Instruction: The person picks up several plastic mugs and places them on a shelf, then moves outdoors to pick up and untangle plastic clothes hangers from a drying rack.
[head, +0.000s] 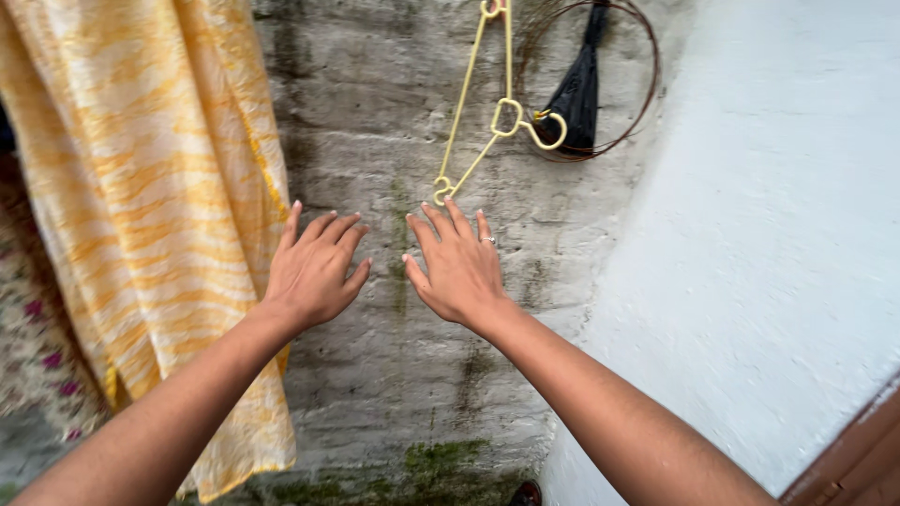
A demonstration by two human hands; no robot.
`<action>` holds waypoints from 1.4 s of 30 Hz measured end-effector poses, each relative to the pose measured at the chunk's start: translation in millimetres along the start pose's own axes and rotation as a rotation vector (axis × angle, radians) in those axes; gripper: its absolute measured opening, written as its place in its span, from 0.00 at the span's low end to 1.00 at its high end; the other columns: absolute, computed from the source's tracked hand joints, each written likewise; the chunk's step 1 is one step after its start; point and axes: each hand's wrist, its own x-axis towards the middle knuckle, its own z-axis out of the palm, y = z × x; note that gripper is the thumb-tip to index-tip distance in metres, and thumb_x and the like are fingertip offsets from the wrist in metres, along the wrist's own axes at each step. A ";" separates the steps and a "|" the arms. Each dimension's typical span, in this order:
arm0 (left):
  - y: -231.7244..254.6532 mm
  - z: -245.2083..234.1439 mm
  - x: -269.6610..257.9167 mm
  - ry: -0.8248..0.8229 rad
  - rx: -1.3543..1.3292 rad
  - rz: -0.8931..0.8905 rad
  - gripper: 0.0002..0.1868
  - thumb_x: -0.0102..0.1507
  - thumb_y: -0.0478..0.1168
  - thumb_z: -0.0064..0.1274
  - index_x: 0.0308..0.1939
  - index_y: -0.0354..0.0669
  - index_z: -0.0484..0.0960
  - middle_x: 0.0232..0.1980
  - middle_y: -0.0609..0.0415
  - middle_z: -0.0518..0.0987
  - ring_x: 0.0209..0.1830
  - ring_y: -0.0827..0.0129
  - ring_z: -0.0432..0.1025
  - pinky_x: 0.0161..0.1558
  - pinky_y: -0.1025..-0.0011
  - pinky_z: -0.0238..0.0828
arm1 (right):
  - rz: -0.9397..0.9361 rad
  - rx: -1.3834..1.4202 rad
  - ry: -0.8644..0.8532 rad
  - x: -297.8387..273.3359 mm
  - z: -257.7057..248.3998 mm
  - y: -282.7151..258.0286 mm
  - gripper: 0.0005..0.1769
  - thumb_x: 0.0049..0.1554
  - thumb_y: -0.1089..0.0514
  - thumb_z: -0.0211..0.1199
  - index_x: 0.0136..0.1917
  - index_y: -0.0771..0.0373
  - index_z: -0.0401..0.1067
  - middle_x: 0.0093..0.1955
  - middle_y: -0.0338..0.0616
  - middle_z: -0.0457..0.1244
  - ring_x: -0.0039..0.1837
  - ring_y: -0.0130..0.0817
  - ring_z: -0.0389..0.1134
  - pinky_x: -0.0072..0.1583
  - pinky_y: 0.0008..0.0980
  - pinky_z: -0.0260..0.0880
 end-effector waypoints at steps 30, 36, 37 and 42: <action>-160.6 -298.8 -318.8 -0.176 0.541 -0.362 0.30 0.56 0.48 0.54 0.62 0.47 0.77 0.71 0.52 0.70 0.74 0.55 0.59 0.75 0.46 0.40 | -0.253 0.571 0.005 10.3 -29.6 -349.5 0.39 0.54 0.53 0.62 0.75 0.61 0.55 0.81 0.53 0.47 0.82 0.53 0.43 0.76 0.62 0.42; -216.7 -400.8 -414.3 -0.188 0.612 -0.460 0.30 0.56 0.48 0.55 0.63 0.47 0.76 0.73 0.54 0.70 0.75 0.56 0.59 0.76 0.44 0.40 | -0.473 0.600 0.061 2.4 -64.9 -507.7 0.37 0.55 0.54 0.61 0.75 0.61 0.56 0.81 0.53 0.46 0.82 0.53 0.43 0.76 0.64 0.41; -223.0 -416.5 -428.8 -0.194 0.630 -0.474 0.30 0.56 0.48 0.55 0.63 0.47 0.76 0.73 0.54 0.70 0.75 0.56 0.59 0.76 0.44 0.40 | -0.488 0.618 0.063 1.4 -70.8 -530.3 0.37 0.55 0.54 0.61 0.75 0.61 0.56 0.81 0.53 0.46 0.82 0.53 0.43 0.76 0.64 0.41; -242.7 -497.5 -494.9 -0.284 0.723 -0.585 0.32 0.56 0.51 0.55 0.64 0.48 0.75 0.73 0.52 0.68 0.75 0.55 0.58 0.75 0.44 0.41 | -0.579 0.686 0.041 4.1 -102.0 -638.0 0.38 0.54 0.54 0.62 0.75 0.61 0.56 0.81 0.51 0.47 0.82 0.52 0.42 0.76 0.64 0.42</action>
